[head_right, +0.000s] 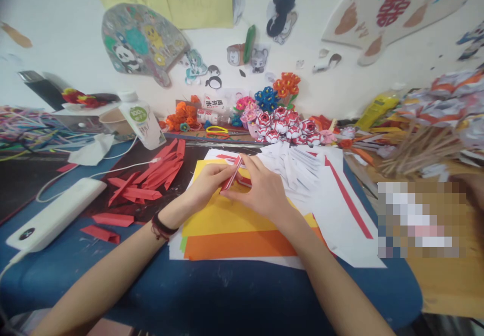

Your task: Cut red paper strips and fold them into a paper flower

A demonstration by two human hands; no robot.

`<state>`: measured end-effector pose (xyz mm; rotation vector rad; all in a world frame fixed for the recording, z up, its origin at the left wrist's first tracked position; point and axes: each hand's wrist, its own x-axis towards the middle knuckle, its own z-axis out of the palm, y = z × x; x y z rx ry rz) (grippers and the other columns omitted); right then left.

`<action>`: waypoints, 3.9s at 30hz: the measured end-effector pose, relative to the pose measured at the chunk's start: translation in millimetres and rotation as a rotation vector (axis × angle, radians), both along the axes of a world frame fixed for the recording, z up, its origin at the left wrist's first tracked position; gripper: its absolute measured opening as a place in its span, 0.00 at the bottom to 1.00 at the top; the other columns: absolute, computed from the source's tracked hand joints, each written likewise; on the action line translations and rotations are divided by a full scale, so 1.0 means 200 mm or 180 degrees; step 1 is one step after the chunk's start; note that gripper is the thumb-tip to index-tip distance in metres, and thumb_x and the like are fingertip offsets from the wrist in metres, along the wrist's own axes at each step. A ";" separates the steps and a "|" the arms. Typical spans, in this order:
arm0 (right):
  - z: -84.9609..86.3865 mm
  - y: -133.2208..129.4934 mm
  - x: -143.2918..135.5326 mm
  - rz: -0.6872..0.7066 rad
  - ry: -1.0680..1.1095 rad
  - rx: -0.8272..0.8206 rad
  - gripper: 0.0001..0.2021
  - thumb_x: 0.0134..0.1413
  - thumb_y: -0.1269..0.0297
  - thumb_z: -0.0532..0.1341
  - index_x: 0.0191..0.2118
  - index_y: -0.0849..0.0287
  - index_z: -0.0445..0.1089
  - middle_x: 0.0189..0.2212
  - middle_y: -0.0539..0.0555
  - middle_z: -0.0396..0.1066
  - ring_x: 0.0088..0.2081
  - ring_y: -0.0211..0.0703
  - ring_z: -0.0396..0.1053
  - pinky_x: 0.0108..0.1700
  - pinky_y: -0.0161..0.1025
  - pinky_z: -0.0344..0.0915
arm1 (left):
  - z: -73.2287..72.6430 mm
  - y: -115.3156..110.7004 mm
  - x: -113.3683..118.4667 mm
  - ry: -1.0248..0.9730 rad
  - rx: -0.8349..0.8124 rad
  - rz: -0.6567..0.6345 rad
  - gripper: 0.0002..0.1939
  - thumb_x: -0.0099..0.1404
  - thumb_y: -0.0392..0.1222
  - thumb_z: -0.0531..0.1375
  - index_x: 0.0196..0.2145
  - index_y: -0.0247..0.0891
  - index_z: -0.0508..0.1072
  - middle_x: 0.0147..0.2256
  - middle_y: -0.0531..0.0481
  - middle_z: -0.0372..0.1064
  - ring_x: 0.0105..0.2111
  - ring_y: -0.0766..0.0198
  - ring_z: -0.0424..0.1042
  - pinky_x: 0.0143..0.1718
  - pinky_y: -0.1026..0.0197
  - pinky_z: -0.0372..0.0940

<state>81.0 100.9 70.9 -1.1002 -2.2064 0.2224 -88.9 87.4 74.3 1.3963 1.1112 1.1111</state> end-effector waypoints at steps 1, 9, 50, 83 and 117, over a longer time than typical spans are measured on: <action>0.00 0.00 0.00 0.0014 0.0023 -0.0005 0.42 0.48 0.36 0.65 0.64 0.57 0.62 0.56 0.63 0.70 0.47 0.58 0.74 0.43 0.50 0.72 | 0.00 0.00 0.00 -0.0105 -0.0067 -0.0012 0.24 0.64 0.58 0.61 0.29 0.31 0.80 0.25 0.48 0.72 0.24 0.68 0.66 0.26 0.64 0.58; -0.01 0.00 0.00 0.0227 0.0126 0.0042 0.44 0.47 0.33 0.63 0.64 0.56 0.62 0.58 0.62 0.69 0.56 0.60 0.70 0.52 0.52 0.70 | 0.00 0.00 0.01 -0.0988 -0.0680 -0.0026 0.19 0.58 0.54 0.67 0.29 0.31 0.81 0.27 0.45 0.76 0.24 0.68 0.68 0.23 0.67 0.57; 0.03 0.03 0.02 0.0898 0.1218 -0.1558 0.50 0.39 0.44 0.73 0.68 0.54 0.58 0.53 0.61 0.70 0.37 0.44 0.72 0.38 0.43 0.73 | 0.06 -0.04 -0.01 0.0076 0.0108 -0.0033 0.20 0.66 0.52 0.60 0.26 0.33 0.78 0.18 0.54 0.66 0.19 0.72 0.59 0.23 0.65 0.52; 0.02 0.12 0.19 -0.0253 -0.0450 -0.1020 0.07 0.50 0.59 0.69 0.35 0.51 0.81 0.33 0.52 0.80 0.30 0.45 0.74 0.32 0.39 0.63 | 0.02 0.02 -0.11 0.2773 0.1304 0.1159 0.15 0.69 0.44 0.58 0.28 0.38 0.78 0.26 0.48 0.76 0.26 0.62 0.70 0.30 0.62 0.52; -0.01 0.06 -0.01 0.1055 0.1913 -0.2186 0.18 0.59 0.47 0.62 0.42 0.60 0.68 0.25 0.50 0.72 0.24 0.37 0.70 0.29 0.37 0.66 | 0.03 0.00 -0.02 -0.0892 0.0368 -0.0002 0.10 0.68 0.47 0.58 0.37 0.40 0.61 0.22 0.61 0.54 0.21 0.72 0.55 0.25 0.66 0.52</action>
